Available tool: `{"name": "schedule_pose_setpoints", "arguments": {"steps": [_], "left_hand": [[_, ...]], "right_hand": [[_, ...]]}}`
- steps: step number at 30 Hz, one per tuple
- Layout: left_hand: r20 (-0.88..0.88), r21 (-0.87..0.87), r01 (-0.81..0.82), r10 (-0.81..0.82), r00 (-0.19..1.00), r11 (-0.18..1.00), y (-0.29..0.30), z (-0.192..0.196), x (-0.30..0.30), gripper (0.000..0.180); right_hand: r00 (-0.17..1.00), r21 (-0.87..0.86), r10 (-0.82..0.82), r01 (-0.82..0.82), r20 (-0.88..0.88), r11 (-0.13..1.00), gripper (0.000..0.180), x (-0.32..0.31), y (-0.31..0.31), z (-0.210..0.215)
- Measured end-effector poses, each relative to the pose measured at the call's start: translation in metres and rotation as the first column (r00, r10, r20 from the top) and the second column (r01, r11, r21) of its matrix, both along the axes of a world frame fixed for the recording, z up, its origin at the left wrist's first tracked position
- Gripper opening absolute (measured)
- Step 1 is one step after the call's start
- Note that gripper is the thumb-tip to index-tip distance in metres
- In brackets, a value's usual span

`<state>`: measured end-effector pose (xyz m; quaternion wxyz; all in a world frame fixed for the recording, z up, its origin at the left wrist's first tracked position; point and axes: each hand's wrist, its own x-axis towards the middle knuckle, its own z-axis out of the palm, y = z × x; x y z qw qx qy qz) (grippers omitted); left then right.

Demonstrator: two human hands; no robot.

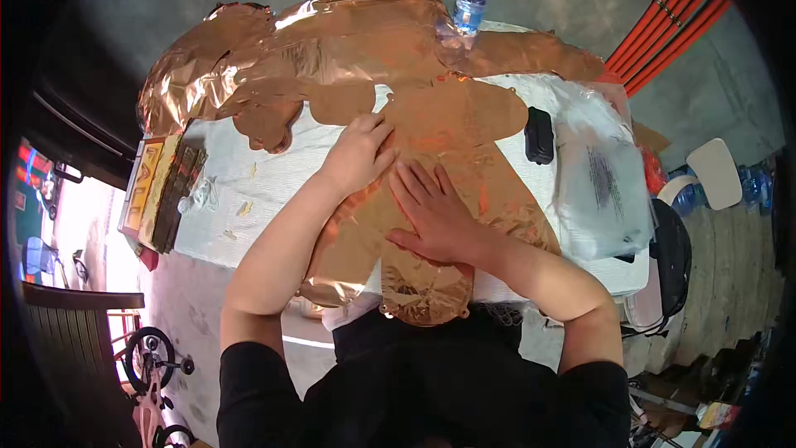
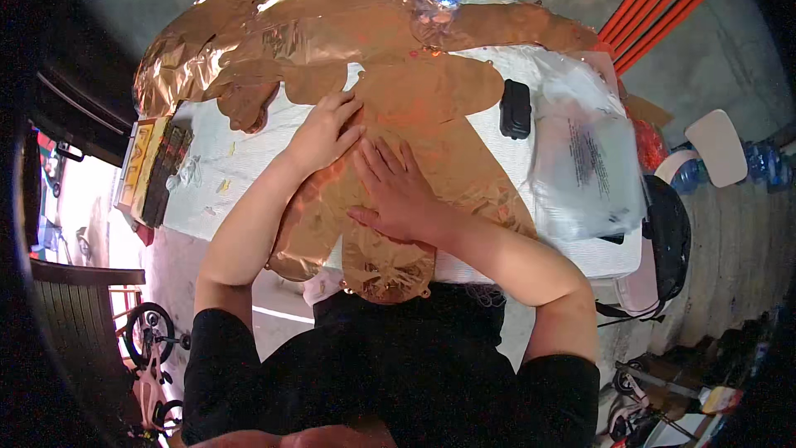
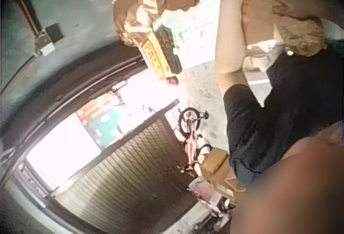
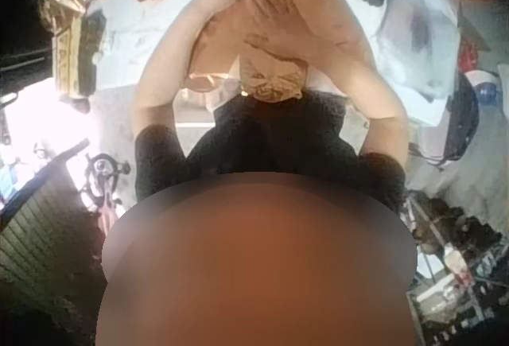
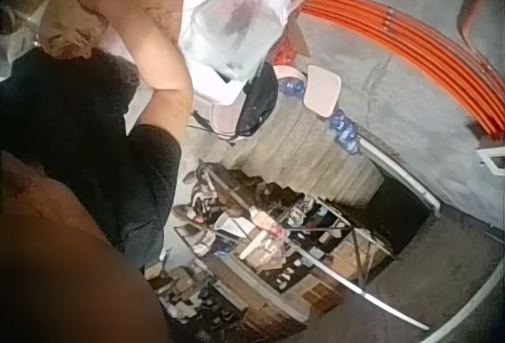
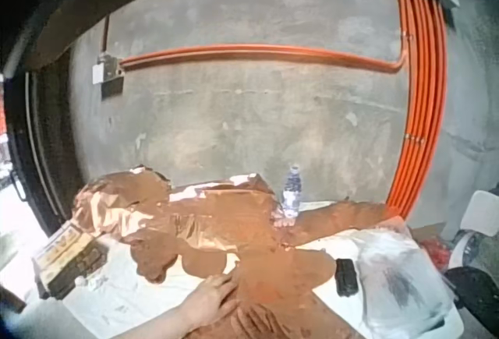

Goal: The person folds a large gold foil balloon on a table by hand.

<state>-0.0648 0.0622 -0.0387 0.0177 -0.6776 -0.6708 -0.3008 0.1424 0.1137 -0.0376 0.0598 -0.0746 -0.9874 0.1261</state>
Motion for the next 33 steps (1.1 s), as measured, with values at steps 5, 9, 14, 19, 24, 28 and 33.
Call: {"name": "schedule_pose_setpoints", "arguments": {"steps": [5,9,14,19,24,28,33], "left_hand": [[-0.135,-0.258,0.066,-0.103,0.986,0.964,0.018,0.021,0.016,0.031],[-0.007,-0.205,0.179,-0.185,0.983,0.962,0.038,0.016,0.016,0.028],[0.087,0.064,0.175,-0.180,0.980,0.983,0.052,-0.010,0.008,0.028],[0.077,0.080,0.139,-0.145,0.986,0.987,0.049,-0.008,0.009,0.025],[0.084,0.092,0.157,-0.165,0.983,0.983,0.048,-0.011,0.010,0.027],[0.119,0.094,0.153,-0.164,0.979,0.984,0.048,-0.009,0.011,0.027],[0.157,0.108,0.138,-0.154,0.975,0.984,0.048,-0.011,0.011,0.023]], "right_hand": [[1.000,0.048,-0.014,0.013,0.004,0.999,0.087,0.002,0.001,-0.006],[1.000,0.002,-0.004,0.004,-0.019,1.000,0.086,0.001,-0.001,0.006],[0.984,0.114,-0.016,0.036,-0.175,0.993,0.065,0.002,-0.003,0.003],[0.946,-0.214,-0.150,0.089,-0.287,0.973,0.020,-0.029,0.079,0.043],[0.881,0.089,-0.409,0.439,-0.238,0.894,0.016,-0.073,0.181,0.042],[0.854,0.115,-0.488,0.511,-0.181,0.852,0.015,-0.098,0.223,0.017],[0.808,0.191,-0.504,0.571,-0.306,0.799,0.019,-0.107,0.269,-0.002]]}}
